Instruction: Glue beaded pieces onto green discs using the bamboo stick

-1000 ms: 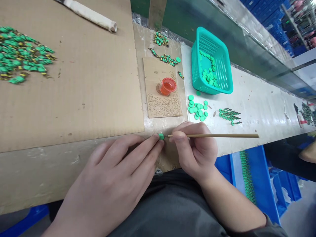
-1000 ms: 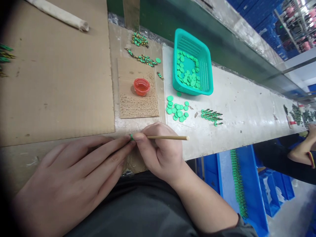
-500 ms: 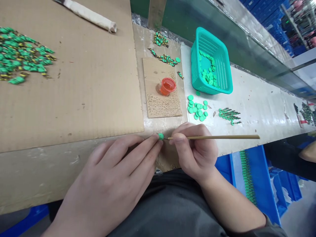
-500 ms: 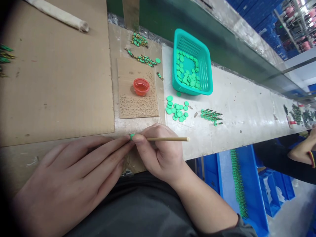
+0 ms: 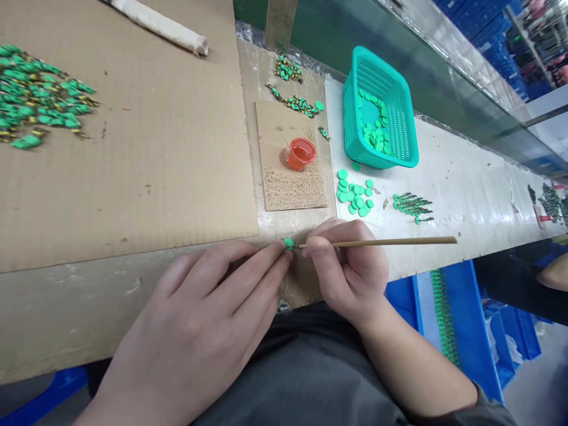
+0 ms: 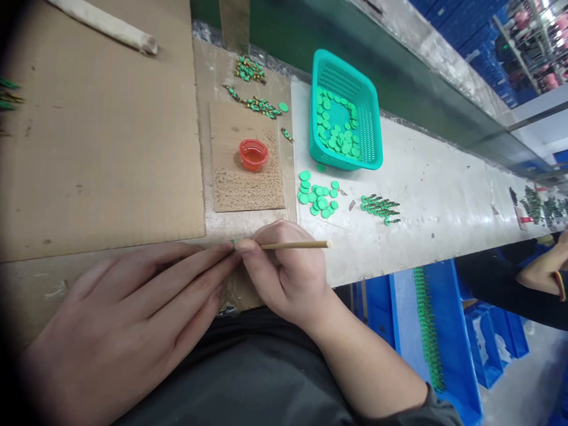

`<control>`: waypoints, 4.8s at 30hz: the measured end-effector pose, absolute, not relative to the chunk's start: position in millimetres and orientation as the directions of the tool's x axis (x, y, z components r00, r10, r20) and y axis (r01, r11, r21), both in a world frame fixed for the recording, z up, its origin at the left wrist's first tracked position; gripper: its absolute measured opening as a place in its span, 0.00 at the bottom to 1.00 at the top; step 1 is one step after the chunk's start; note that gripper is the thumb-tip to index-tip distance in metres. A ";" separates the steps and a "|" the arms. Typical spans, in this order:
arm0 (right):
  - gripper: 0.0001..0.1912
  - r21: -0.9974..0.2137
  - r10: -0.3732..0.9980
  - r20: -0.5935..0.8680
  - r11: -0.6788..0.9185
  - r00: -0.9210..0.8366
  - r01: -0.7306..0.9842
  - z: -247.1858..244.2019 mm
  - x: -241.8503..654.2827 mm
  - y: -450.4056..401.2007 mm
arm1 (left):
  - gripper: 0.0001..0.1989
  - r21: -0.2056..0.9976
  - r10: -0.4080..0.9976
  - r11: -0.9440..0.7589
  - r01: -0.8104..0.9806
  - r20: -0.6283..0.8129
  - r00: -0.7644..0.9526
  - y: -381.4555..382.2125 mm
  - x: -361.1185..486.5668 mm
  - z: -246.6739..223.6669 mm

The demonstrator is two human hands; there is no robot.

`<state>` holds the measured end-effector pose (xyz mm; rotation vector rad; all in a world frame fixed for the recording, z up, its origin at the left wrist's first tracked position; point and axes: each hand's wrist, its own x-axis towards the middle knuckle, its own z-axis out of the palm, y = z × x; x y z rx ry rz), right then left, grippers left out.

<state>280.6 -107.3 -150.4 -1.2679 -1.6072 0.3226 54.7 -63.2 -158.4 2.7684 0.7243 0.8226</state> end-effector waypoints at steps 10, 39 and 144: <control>0.07 -0.725 0.835 0.544 0.418 0.083 0.547 -151.3 281.6 -107.5 | 0.23 0.286 0.498 -0.867 0.408 0.468 0.731 -64.8 53.4 -161.0; 0.07 -0.767 0.834 0.534 0.408 0.140 0.495 -153.4 281.5 -109.7 | 0.20 0.266 0.487 -0.873 0.407 0.470 0.736 -63.2 54.6 -158.2; 0.04 -0.565 0.829 0.539 0.486 -0.147 0.667 -171.4 305.1 -147.8 | 0.15 0.209 0.594 -0.805 0.556 0.287 0.752 -81.1 55.4 -140.7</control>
